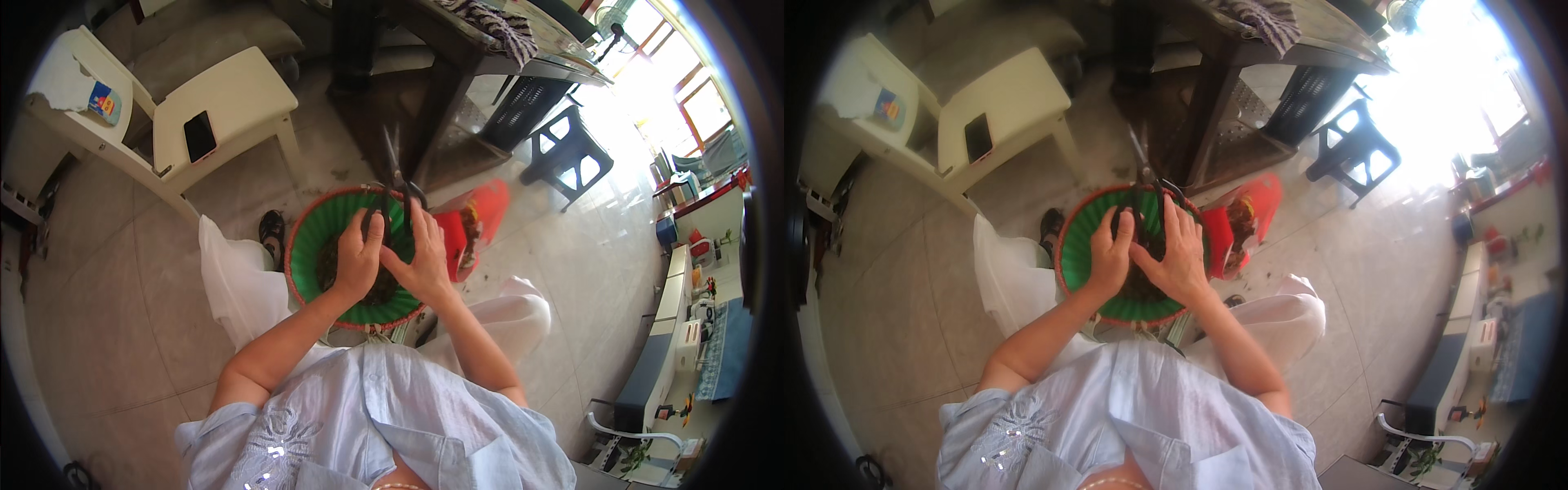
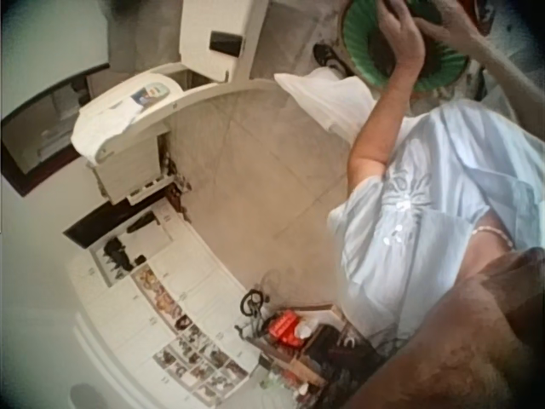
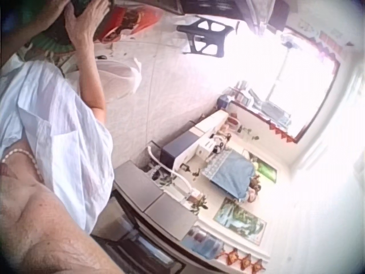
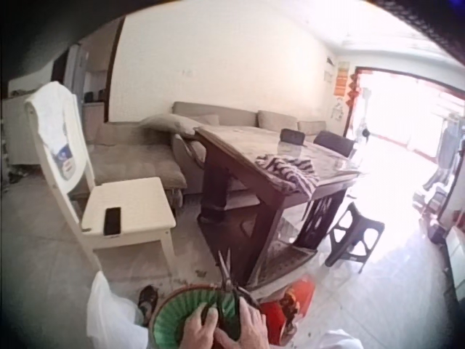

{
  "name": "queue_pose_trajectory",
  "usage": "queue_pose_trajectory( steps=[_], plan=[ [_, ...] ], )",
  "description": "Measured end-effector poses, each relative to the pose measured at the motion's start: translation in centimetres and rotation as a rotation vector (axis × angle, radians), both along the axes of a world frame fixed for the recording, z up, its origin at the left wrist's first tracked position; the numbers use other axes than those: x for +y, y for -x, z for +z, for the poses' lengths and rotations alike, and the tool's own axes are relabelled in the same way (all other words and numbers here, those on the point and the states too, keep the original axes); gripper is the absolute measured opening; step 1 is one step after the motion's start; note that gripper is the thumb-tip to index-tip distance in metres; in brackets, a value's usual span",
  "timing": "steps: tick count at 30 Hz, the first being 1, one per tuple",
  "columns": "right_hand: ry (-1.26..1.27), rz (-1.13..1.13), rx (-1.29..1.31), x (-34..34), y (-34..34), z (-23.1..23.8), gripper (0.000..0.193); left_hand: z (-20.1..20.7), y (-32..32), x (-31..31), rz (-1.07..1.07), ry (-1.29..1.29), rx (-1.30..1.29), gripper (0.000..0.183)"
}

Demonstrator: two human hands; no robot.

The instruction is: The person cleans dried leaves by hand from a green and red basket into a red container.

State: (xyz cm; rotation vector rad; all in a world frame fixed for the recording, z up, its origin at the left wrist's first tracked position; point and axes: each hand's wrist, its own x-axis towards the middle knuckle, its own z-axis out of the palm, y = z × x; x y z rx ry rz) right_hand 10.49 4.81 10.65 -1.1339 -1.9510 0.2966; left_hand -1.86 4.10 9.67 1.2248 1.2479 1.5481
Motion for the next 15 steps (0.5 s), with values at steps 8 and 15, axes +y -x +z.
queue_pose_trajectory(
  steps=[8,15],
  plan=[
    [-0.366,-0.191,0.019,2.8,-0.1,5.3,0.05,6.6,-1.2,3.7,-0.179,-0.185,-0.113,0.029],
    [-0.551,-0.423,-0.021,10.5,-3.3,15.1,0.032,8.9,-2.3,6.8,-0.326,-0.285,-0.112,0.032]
  ],
)
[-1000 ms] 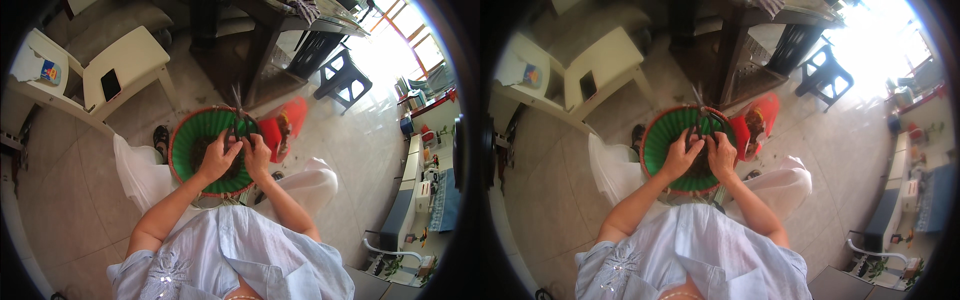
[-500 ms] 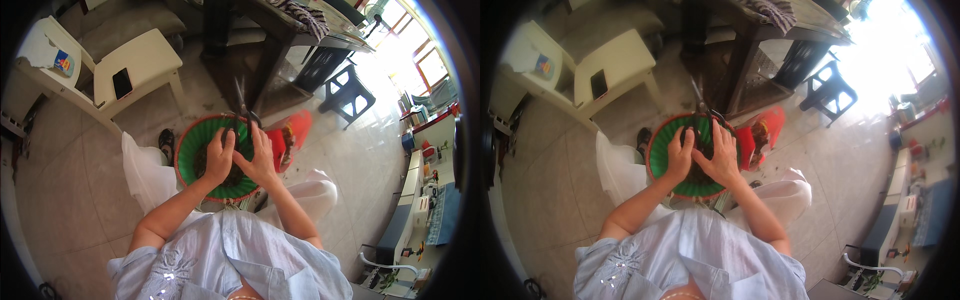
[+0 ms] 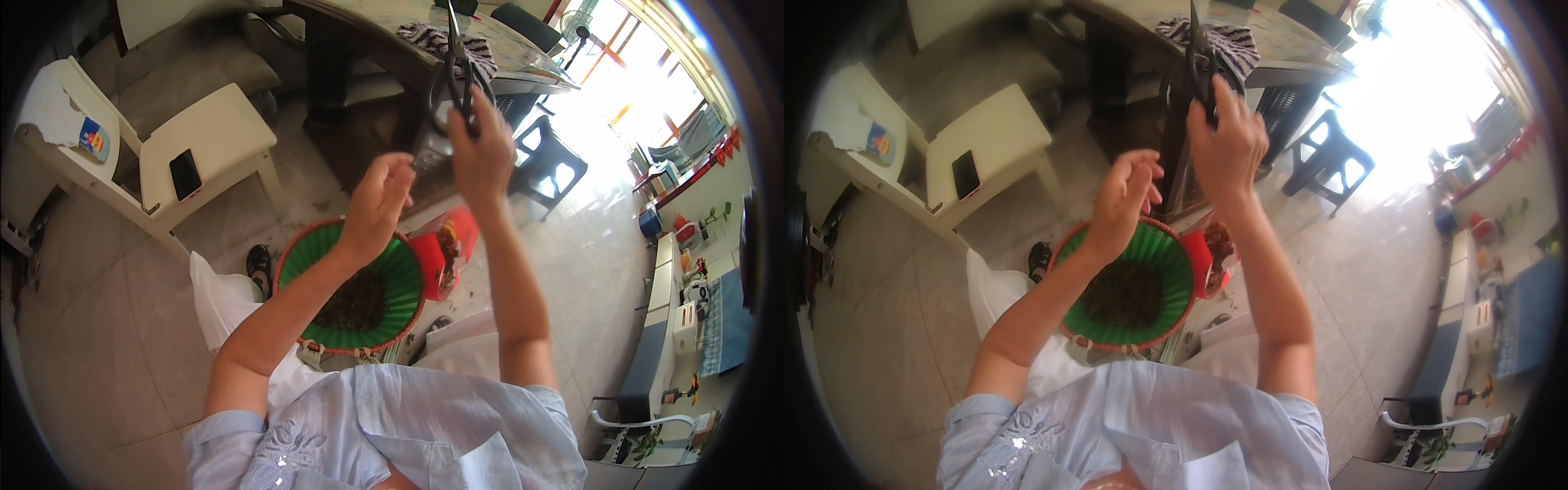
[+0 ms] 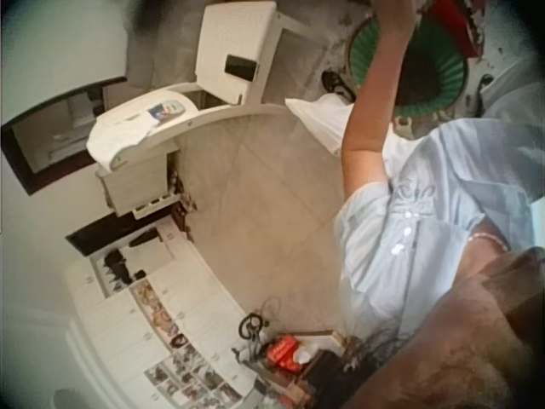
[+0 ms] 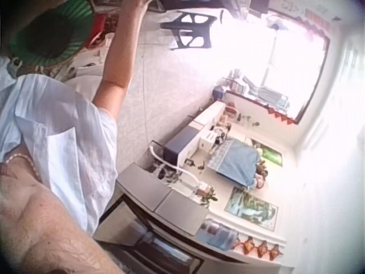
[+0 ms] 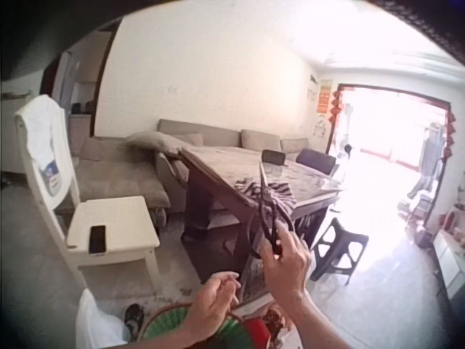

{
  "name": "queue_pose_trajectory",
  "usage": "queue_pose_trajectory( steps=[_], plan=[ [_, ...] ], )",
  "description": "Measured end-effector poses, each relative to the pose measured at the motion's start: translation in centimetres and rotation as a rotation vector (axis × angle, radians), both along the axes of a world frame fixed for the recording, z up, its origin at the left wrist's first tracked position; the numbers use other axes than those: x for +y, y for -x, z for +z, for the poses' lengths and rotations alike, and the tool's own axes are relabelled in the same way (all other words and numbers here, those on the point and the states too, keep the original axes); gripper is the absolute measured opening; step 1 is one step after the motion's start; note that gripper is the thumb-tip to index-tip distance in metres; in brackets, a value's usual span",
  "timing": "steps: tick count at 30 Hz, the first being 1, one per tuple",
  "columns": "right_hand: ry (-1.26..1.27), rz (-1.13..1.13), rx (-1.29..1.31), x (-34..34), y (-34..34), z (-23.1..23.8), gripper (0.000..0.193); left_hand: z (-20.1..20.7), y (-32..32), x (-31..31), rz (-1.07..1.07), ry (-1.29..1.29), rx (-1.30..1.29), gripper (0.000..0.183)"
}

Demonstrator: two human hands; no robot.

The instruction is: The person cleans dried leaves by hand from a green and red basket into a red container.

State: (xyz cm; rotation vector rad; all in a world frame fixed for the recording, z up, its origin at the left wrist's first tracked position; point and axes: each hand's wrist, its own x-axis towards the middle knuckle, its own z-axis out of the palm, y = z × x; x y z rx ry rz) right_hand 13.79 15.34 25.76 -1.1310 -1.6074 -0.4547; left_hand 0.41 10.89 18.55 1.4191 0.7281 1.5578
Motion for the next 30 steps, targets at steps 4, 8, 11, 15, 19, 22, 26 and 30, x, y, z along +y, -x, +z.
queue_pose_trajectory(
  steps=[4,8,11,15,19,22,26,30],
  plan=[
    [0.145,-0.133,-0.056,5.9,-1.5,5.2,0.032,-4.4,0.1,0.1,-0.091,0.178,0.103,0.028],
    [0.299,-0.153,-0.079,9.8,-2.0,8.5,0.027,-4.4,-0.4,0.0,-0.147,0.217,0.266,0.017],
    [0.483,-0.146,-0.083,11.6,-2.6,9.0,0.021,-3.7,-1.2,0.4,-0.181,0.193,0.28,0.018],
    [0.469,-0.149,-0.132,11.9,-2.8,8.5,0.027,-1.3,-2.3,1.3,-0.215,0.161,0.334,0.017],
    [-0.05,-0.126,0.054,9.0,-2.8,6.3,0.028,-1.2,-3.3,2.6,-0.179,0.078,0.359,0.017],
    [0.006,0.14,0.201,4.1,-1.8,3.1,0.02,-3.4,-3.0,3.1,-0.175,0.163,0.358,0.017],
    [0.368,0.377,0.438,-1.2,1.6,-7.2,0.014,-11.9,0.8,4.5,-0.073,0.181,0.511,0.014],
    [1.089,0.333,0.202,-3.1,1.7,-22.4,0.021,-24.4,4.7,5.7,-0.13,0.324,0.906,0.02]
  ],
)
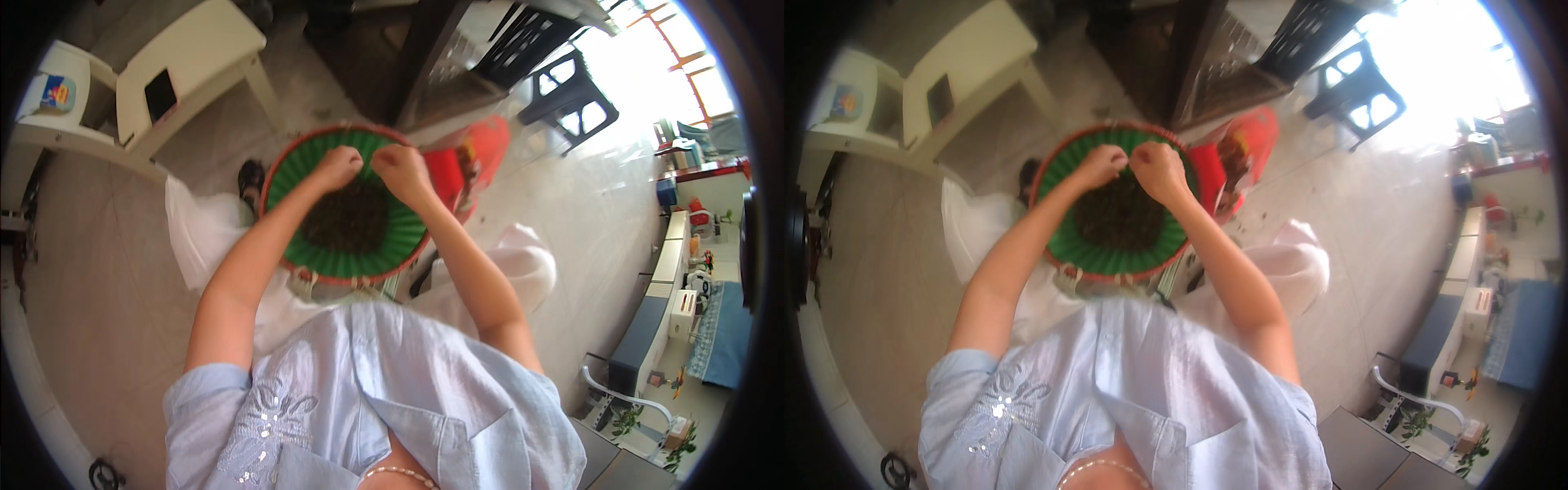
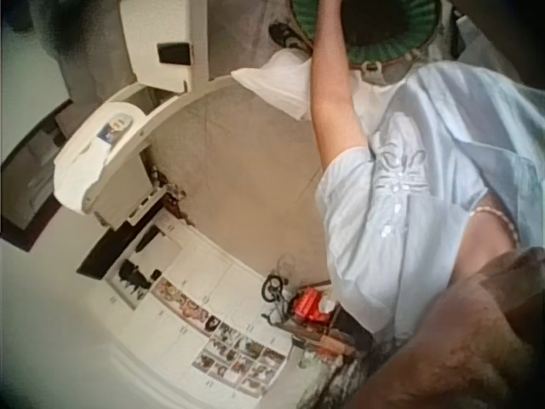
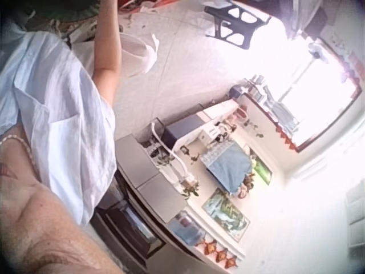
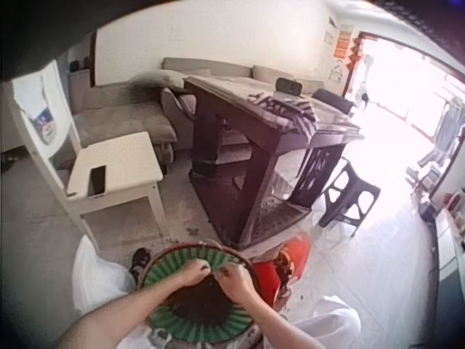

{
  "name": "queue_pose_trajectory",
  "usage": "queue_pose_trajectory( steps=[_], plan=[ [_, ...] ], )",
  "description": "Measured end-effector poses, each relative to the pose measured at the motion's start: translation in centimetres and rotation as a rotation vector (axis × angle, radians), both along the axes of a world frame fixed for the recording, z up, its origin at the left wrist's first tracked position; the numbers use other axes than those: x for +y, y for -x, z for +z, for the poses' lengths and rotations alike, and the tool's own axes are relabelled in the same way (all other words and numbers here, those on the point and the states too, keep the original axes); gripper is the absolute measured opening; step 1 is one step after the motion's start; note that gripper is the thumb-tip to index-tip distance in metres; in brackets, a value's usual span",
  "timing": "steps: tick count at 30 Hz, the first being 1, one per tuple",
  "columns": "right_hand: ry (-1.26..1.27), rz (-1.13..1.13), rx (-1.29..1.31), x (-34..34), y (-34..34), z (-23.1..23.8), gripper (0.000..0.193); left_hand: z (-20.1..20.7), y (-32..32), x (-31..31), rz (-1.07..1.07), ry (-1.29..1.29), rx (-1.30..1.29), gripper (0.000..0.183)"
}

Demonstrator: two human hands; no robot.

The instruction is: The person cleans dried leaves by hand from a green and red basket into a red container.

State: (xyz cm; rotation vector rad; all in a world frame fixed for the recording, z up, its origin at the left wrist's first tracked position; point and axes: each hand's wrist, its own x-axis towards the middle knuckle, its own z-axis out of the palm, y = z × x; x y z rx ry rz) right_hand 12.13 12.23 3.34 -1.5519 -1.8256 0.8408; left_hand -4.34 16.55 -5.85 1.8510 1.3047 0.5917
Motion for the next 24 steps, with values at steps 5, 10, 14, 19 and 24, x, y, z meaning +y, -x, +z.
queue_pose_trajectory(
  steps=[5,10,14,19,24],
  plan=[
    [0.51,0.27,-0.268,2.0,2.4,-18.0,0.05,-11.6,5.1,-1.6,0.045,0.274,0.34,0.041],
    [0.442,0.096,-0.067,4.3,3.1,-29.9,0.069,-16.9,5.1,-2.6,0.209,0.324,0.416,0.069],
    [0.393,-0.137,0.187,3.1,-0.3,-38.3,0.1,-17.7,1.1,-2.4,0.303,0.488,0.387,0.082],
    [0.598,-0.369,0.296,0.8,2.7,-35.0,0.107,-22.2,2.5,-4.1,0.458,0.346,0.293,0.075],
    [0.608,-0.451,0.284,1.5,3.4,-31.5,0.095,-21.2,2.4,-3.4,0.544,0.596,-0.323,0.076]
  ],
)
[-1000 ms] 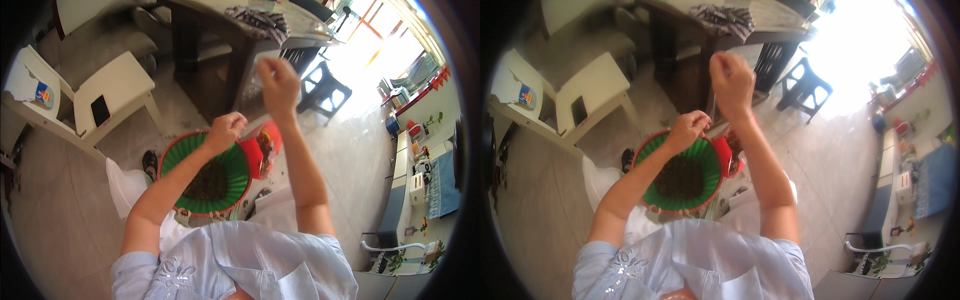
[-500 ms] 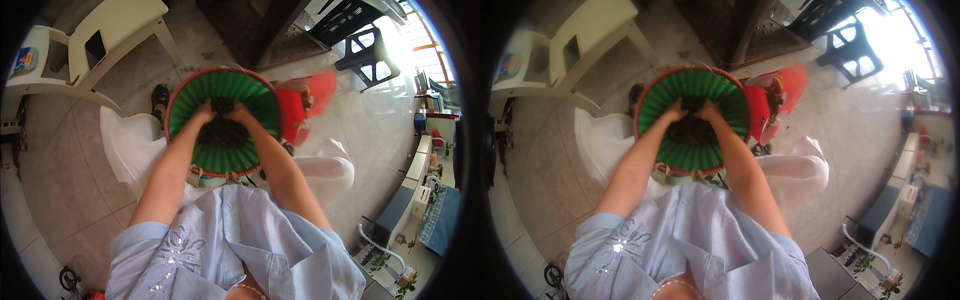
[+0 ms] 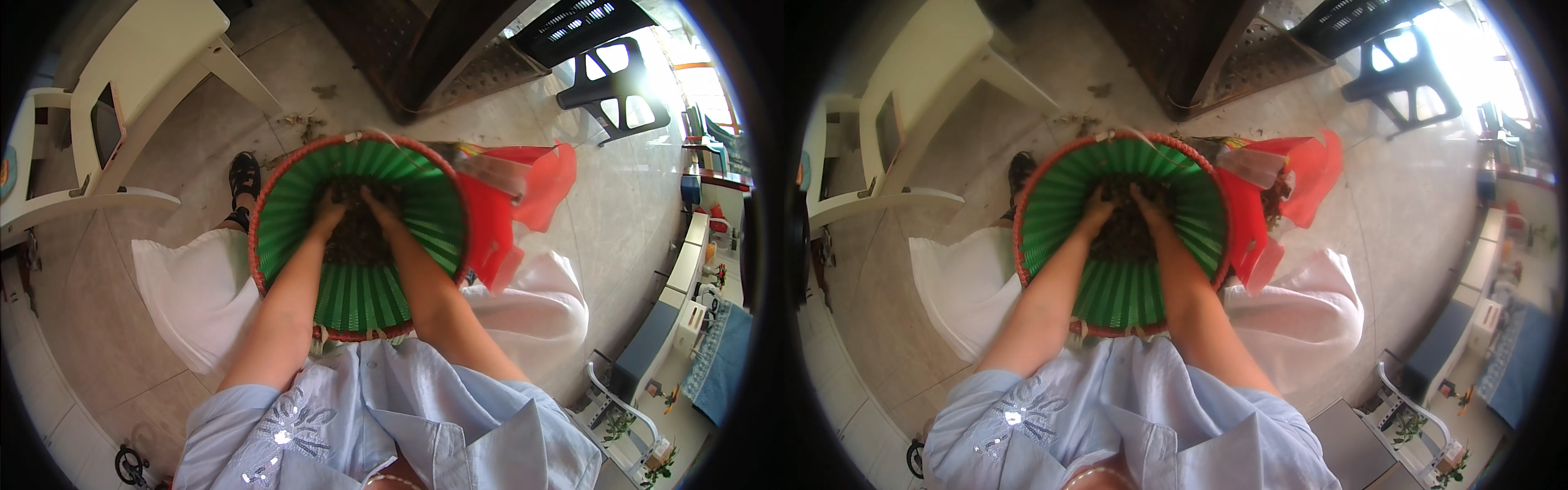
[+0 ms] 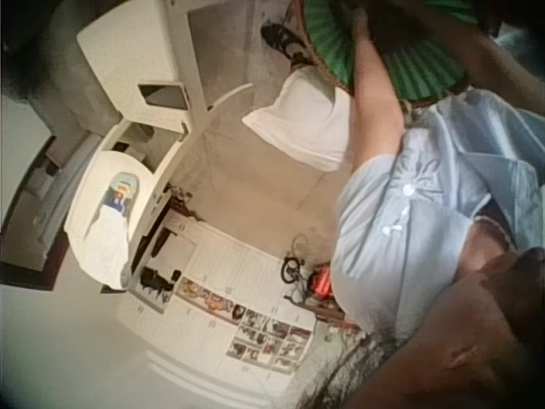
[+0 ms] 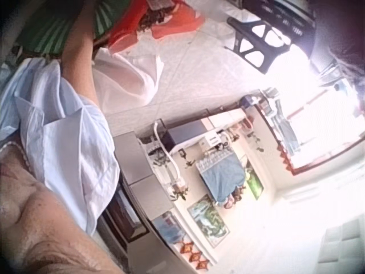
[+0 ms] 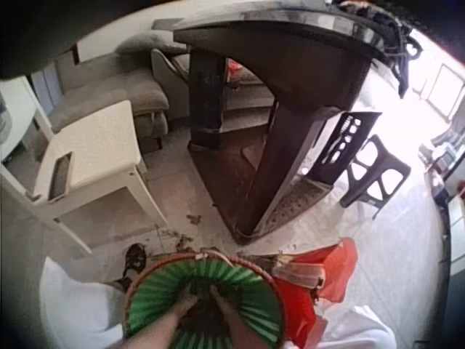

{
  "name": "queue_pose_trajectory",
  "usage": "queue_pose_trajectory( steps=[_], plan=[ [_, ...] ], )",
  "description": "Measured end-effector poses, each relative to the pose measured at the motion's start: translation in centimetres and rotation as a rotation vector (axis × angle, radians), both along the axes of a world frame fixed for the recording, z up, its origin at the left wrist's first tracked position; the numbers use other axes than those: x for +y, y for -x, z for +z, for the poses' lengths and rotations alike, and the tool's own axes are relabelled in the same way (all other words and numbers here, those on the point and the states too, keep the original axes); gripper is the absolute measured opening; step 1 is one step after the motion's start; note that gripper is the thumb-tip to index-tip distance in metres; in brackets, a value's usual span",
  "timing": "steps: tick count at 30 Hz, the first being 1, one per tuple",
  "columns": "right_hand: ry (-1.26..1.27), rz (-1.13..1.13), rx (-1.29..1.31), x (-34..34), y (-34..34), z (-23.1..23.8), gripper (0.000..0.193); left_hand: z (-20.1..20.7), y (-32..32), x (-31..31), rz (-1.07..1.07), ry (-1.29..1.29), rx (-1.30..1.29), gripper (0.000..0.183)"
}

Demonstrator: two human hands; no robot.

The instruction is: The person cleans dried leaves by hand from a green and red basket into a red container.

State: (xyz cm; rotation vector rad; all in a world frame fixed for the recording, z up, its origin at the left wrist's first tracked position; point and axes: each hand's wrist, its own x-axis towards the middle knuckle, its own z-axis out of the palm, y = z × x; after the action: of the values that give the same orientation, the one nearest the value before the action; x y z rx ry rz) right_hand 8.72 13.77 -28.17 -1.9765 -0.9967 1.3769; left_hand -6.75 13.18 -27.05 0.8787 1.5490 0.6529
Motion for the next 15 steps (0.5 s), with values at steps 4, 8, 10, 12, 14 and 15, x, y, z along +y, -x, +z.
queue_pose_trajectory(
  steps=[4,8,10,12,14,15],
  plan=[
    [0.05,0.035,0.27,0.3,0.7,2.8,0.082,2.2,-1.0,-0.3,0.082,0.144,-0.058,0.08],
    [0.209,-0.032,0.556,0.4,1.7,4.7,0.073,3.1,-1.1,-0.8,0.181,0.205,-0.198,0.072],
    [0.22,-0.045,0.587,0.6,1.6,2.9,0.069,3.6,-1.3,-0.6,0.178,0.22,-0.406,0.062],
    [0.229,-0.068,0.613,1.0,1.3,2.3,0.066,5.9,-1.6,0.3,0.126,0.279,-0.386,0.059],
    [0.113,-0.112,0.575,1.1,1.6,3.1,0.056,8.1,-1.4,0.7,0.087,0.335,-0.363,0.056],
    [0.106,-0.115,0.577,1.0,1.4,3.6,0.056,9.0,-1.4,0.8,0.089,0.325,-0.325,0.055]
  ],
)
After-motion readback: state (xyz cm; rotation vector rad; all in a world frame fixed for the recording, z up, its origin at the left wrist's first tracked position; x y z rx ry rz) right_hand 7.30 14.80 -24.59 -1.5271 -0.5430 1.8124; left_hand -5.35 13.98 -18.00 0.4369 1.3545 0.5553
